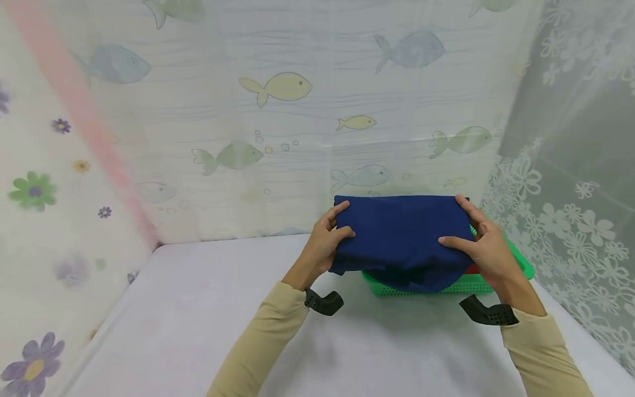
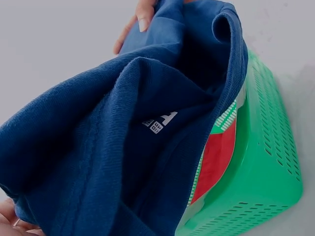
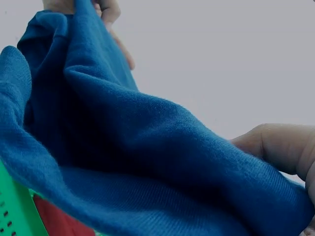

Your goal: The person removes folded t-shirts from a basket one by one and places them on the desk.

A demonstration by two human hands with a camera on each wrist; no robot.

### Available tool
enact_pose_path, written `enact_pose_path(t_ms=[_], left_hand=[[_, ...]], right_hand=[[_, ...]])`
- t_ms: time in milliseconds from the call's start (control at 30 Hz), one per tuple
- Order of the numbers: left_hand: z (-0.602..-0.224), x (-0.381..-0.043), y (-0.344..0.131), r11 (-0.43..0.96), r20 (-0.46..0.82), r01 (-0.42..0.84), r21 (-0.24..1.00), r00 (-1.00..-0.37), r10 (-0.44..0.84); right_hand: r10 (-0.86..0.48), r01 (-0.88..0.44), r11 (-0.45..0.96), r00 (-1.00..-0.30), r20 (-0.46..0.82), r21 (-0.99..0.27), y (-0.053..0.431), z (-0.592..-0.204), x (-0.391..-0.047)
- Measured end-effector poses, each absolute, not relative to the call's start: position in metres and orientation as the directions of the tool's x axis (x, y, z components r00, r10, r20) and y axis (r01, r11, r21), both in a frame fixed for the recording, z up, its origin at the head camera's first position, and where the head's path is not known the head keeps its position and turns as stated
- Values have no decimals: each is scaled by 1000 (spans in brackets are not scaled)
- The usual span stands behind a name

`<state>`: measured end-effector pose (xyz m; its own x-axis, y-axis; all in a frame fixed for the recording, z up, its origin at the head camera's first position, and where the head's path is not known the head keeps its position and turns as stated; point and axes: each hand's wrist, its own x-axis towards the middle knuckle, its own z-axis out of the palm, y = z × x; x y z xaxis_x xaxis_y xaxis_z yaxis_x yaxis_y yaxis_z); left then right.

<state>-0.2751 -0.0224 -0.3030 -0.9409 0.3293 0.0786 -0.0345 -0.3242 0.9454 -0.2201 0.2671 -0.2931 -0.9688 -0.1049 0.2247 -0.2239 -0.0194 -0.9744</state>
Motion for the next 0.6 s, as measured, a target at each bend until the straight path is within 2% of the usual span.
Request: enact_pose_path(t_ms=[600], left_hand=[[-302,-260,-61,-330,157,48,943,-936,313]], right_hand=[[-175,-222,-38,-958,225,-974,231,-283,-216]])
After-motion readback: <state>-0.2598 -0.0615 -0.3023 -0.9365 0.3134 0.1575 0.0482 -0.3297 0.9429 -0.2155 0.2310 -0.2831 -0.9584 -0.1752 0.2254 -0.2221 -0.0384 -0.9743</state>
